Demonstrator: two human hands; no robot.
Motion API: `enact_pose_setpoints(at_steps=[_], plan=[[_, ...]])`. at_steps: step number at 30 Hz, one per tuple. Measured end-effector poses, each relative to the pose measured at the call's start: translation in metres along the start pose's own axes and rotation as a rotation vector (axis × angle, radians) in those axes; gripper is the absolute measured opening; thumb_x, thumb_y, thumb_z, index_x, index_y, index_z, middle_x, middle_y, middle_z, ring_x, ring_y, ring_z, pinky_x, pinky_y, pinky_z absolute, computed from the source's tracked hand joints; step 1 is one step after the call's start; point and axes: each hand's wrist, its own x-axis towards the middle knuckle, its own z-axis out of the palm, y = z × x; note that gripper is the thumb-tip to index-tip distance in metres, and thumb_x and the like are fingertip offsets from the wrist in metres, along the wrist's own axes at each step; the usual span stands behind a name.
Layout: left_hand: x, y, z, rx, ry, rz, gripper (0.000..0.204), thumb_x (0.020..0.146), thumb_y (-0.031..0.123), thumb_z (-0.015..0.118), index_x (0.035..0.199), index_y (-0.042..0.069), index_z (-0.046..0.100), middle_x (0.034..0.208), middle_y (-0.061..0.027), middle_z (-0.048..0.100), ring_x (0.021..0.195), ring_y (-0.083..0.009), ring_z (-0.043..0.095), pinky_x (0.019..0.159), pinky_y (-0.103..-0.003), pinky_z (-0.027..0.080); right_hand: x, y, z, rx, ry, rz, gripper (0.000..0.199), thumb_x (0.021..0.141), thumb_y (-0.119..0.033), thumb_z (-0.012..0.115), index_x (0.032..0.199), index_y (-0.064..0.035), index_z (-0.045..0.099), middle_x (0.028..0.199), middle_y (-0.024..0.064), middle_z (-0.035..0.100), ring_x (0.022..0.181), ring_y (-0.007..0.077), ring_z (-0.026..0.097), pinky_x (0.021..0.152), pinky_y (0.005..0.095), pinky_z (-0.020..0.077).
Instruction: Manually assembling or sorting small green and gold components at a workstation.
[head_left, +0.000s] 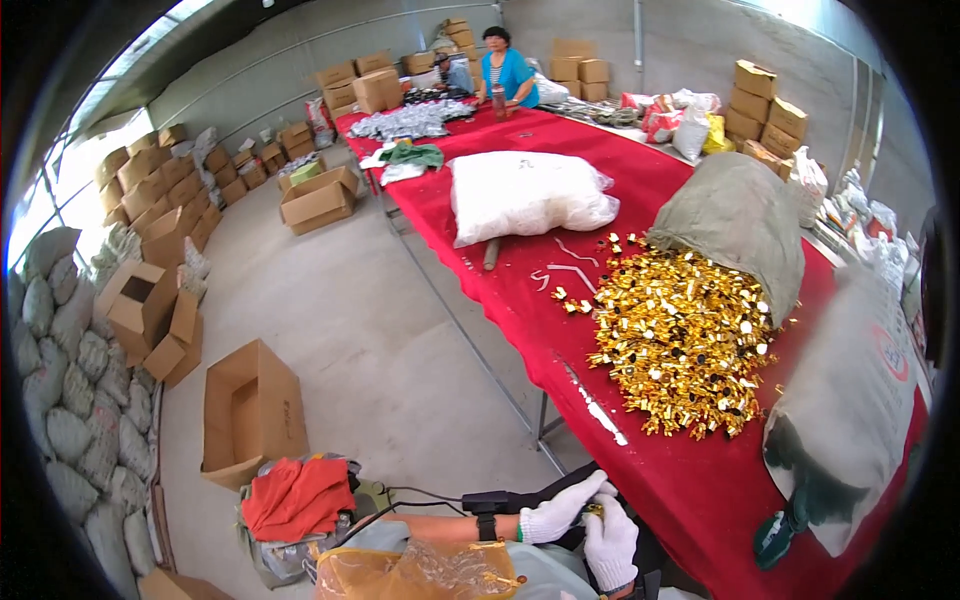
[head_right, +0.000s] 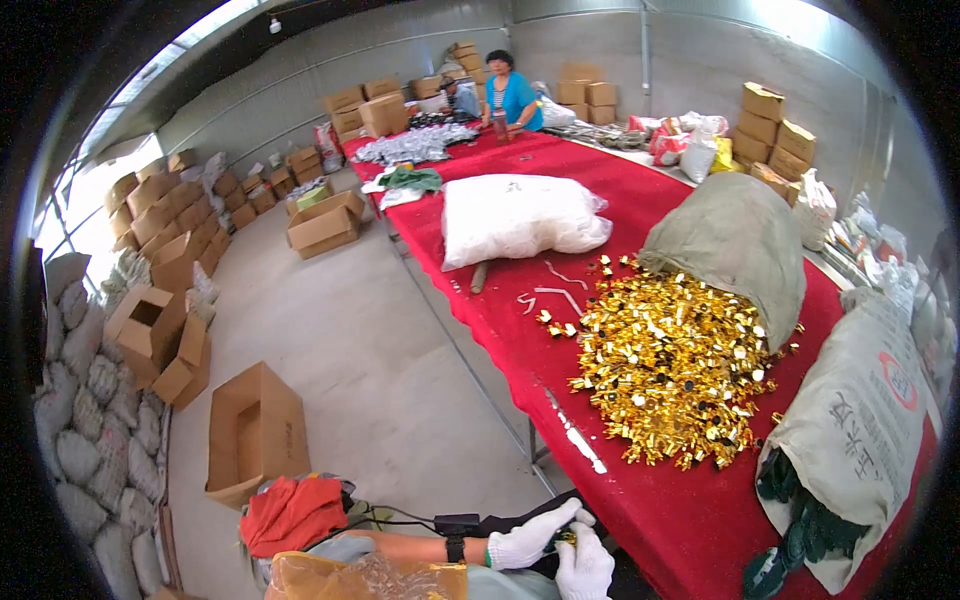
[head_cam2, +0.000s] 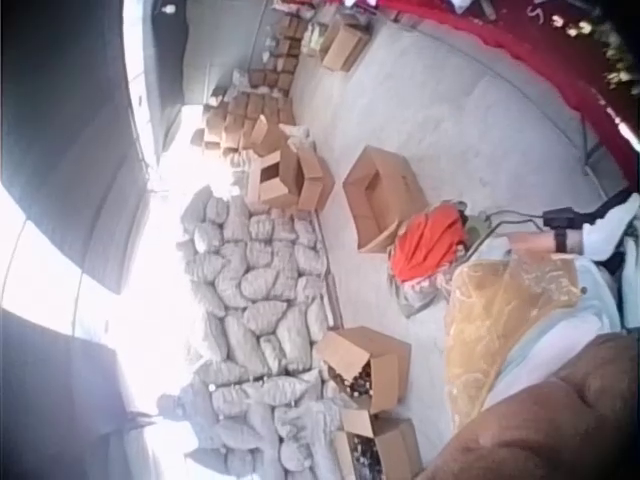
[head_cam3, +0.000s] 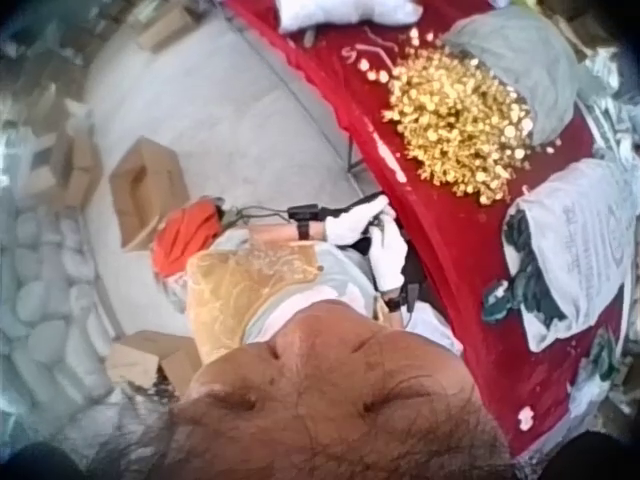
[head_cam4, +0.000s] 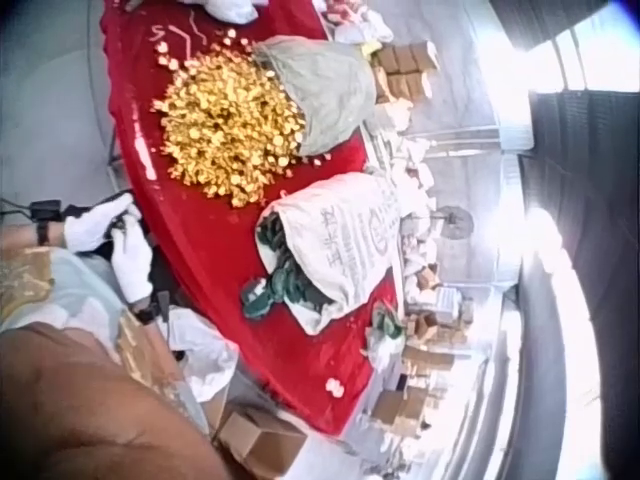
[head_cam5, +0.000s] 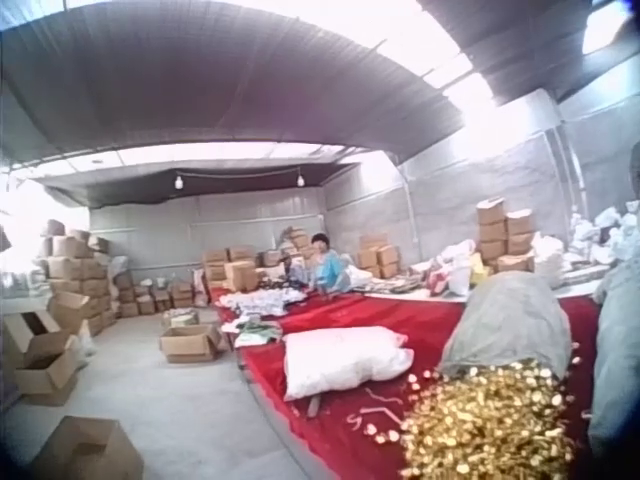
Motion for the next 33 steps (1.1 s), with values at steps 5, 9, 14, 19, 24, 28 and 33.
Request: enact_pose_setpoints(at_steps=[5,9,14,19,24,28,33], plan=[[-0.003,0.003,0.011,0.619,0.018,0.459,0.03,0.113,0.028,0.046,0.123,0.002,0.058,0.117,-0.0103,0.058,0.111,-0.0231,0.059,0.102,-0.036,0.049,0.012,-0.012,0.003,0.537,-0.033,0.489,0.013,0.1,-0.006,0.055,0.095,0.0012,0.065,0.068,0.0052,0.063,0.053,0.0118,0.059,0.044,0.0326,0.0507],[-0.02,0.026,0.016,1.301,-0.052,0.876,0.028,0.106,0.023,0.058,0.123,0.001,0.059,0.119,-0.0183,0.061,0.115,-0.0339,0.061,0.102,-0.042,0.05,0.017,0.031,0.003,1.377,-0.41,0.849,0.016,0.1,-0.018,0.06,0.088,-0.0073,0.064,0.068,0.0021,0.061,0.049,0.0119,0.055,0.043,0.0304,0.0451],[-0.008,0.0,-0.002,1.198,-0.13,0.666,0.034,0.107,0.031,0.059,0.122,0.001,0.06,0.117,-0.0172,0.064,0.111,-0.0306,0.063,0.097,-0.042,0.052,-0.02,0.061,0.018,1.075,-0.229,0.828,0.019,0.1,-0.023,0.064,0.09,-0.0072,0.065,0.071,0.0028,0.063,0.055,0.0146,0.062,0.046,0.0308,0.0482],[0.005,0.001,-0.011,-0.019,0.006,-0.11,0.05,0.115,0.056,0.044,0.12,0.011,0.066,0.106,-0.0026,0.067,0.099,-0.0132,0.063,0.087,-0.033,0.053,0.001,-0.011,0.011,0.196,0.054,-0.001,0.036,0.094,-0.019,0.074,0.124,-0.0027,0.062,0.092,0.0136,0.071,0.073,0.0289,0.071,0.063,0.0441,0.0556],[-0.001,0.007,-0.013,0.043,0.078,-0.232,0.051,0.115,0.055,0.046,0.121,0.009,0.067,0.112,-0.0036,0.067,0.103,-0.0141,0.062,0.093,-0.032,0.052,-0.006,0.013,0.015,-0.283,-0.217,-0.002,0.033,0.094,-0.017,0.072,0.123,-0.0034,0.063,0.105,0.0207,0.074,0.09,0.0416,0.074,0.076,0.0512,0.0578],[-0.003,-0.006,-0.016,0.138,0.057,-0.042,0.049,0.116,0.052,0.044,0.12,0.008,0.065,0.112,-0.004,0.066,0.104,-0.0127,0.061,0.098,-0.032,0.051,-0.004,0.016,0.021,-0.086,-0.114,-0.003,0.023,0.097,-0.016,0.068,0.114,-0.0018,0.066,0.087,0.0189,0.072,0.075,0.0384,0.073,0.068,0.0476,0.0588],[0.008,-0.02,-0.03,0.627,-0.004,0.41,0.044,0.118,0.045,0.042,0.117,0.003,0.056,0.111,-0.0075,0.057,0.103,-0.0196,0.057,0.098,-0.035,0.048,0.008,-0.013,0.013,0.406,-0.212,0.544,0.022,0.101,-0.016,0.062,0.108,0.0047,0.065,0.07,0.0122,0.068,0.054,0.0219,0.068,0.047,0.0378,0.0579]])
